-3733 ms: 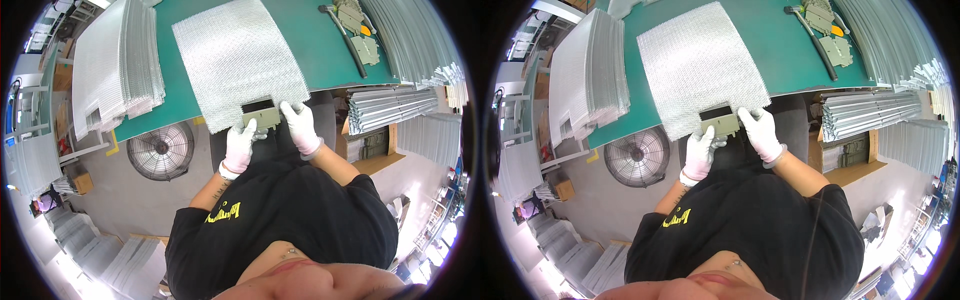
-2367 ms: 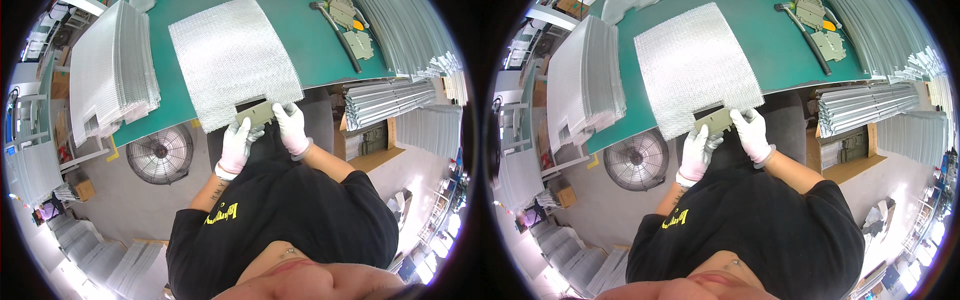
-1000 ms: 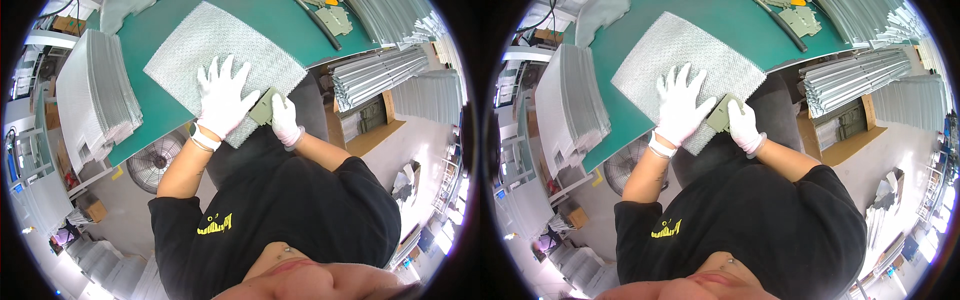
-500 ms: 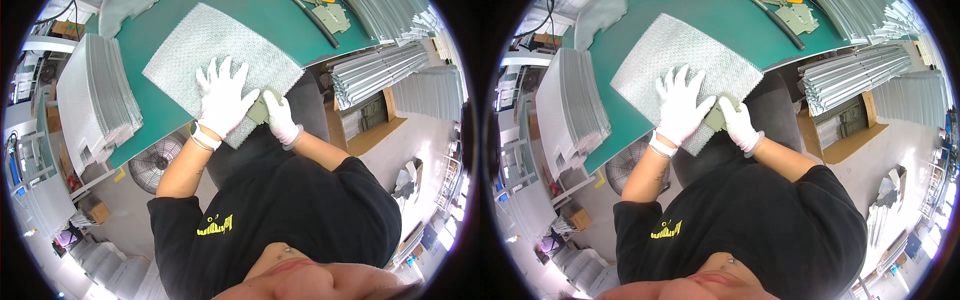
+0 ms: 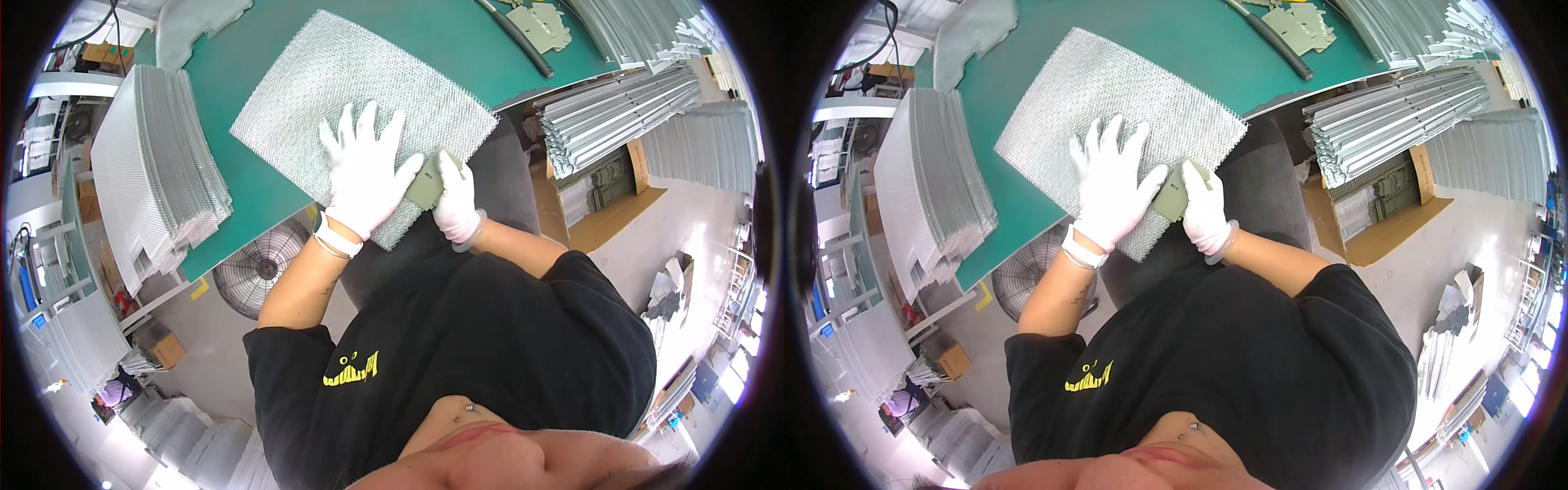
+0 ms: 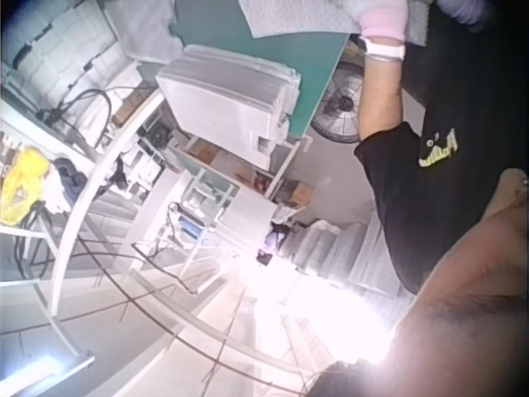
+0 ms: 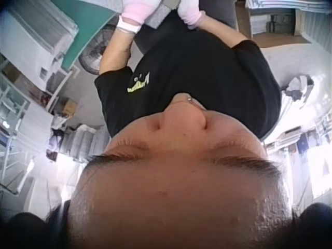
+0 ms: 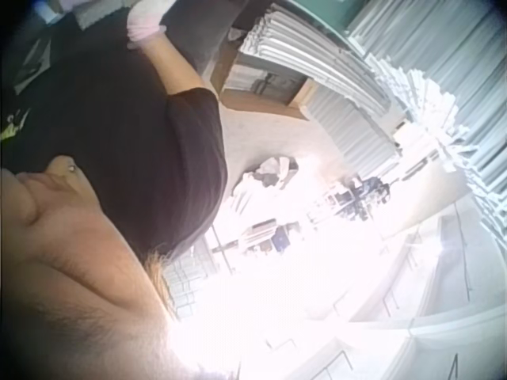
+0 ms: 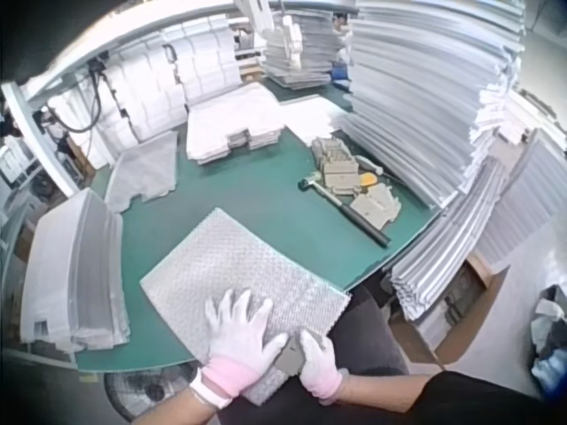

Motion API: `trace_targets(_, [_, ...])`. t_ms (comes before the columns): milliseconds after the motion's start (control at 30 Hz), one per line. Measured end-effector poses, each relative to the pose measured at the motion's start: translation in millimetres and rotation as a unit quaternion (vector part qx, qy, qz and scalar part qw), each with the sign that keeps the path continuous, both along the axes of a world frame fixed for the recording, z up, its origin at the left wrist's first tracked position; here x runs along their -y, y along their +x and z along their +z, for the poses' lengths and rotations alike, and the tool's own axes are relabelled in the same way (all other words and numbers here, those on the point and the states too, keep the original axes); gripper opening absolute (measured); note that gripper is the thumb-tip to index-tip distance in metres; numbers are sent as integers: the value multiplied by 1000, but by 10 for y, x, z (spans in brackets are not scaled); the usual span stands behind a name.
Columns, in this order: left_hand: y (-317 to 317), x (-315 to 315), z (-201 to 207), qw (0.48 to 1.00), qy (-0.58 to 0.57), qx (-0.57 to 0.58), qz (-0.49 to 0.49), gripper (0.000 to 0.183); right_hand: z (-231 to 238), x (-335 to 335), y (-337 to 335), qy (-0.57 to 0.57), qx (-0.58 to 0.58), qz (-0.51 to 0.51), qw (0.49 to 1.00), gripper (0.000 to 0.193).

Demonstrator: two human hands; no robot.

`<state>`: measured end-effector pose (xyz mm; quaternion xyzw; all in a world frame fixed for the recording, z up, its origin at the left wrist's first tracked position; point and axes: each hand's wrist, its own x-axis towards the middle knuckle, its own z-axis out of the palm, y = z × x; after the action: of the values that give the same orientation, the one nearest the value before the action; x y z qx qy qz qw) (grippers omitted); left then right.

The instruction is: The person assembles metal frames by placing a mesh sheet on a green table, inserting a plastic clip, and fitting two metal bars into the mesh edges. They then use a power drill to secure the bars to the mesh. The process is repeated for multiple units.

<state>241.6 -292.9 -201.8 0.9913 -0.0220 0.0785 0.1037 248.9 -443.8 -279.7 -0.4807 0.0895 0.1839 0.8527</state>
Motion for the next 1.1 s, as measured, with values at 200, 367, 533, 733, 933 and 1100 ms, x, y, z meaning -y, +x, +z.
trace_targets(200, [-7, -5, 0, 1000, -13, 2, 1, 63, 20, -26, -24, 21, -30, -20, 999, 21])
trace_targets(367, [-7, 20, -2, 1000, 6, 3, -1, 63, -126, -153, -28, 38, -12, -55, 998, 22])
trace_targets(533, [-9, 28, -26, 1000, 13, 6, -2, 60, -22, -122, -13, 14, -56, -30, 998, 25])
trace_targets(733, [125, -161, -45, 999, 32, 5, -31, 57, -6, -316, 55, -46, -9, -1, 999, 33])
trace_targets(933, [481, -657, 241, 989, 108, 33, -99, 56, 292, 478, 634, -390, 411, 461, 683, 25])
trace_targets(1100, [26, -202, 442, 985, -93, 100, -104, 45, -10, 2197, 1425, -797, 356, 223, 435, 22])
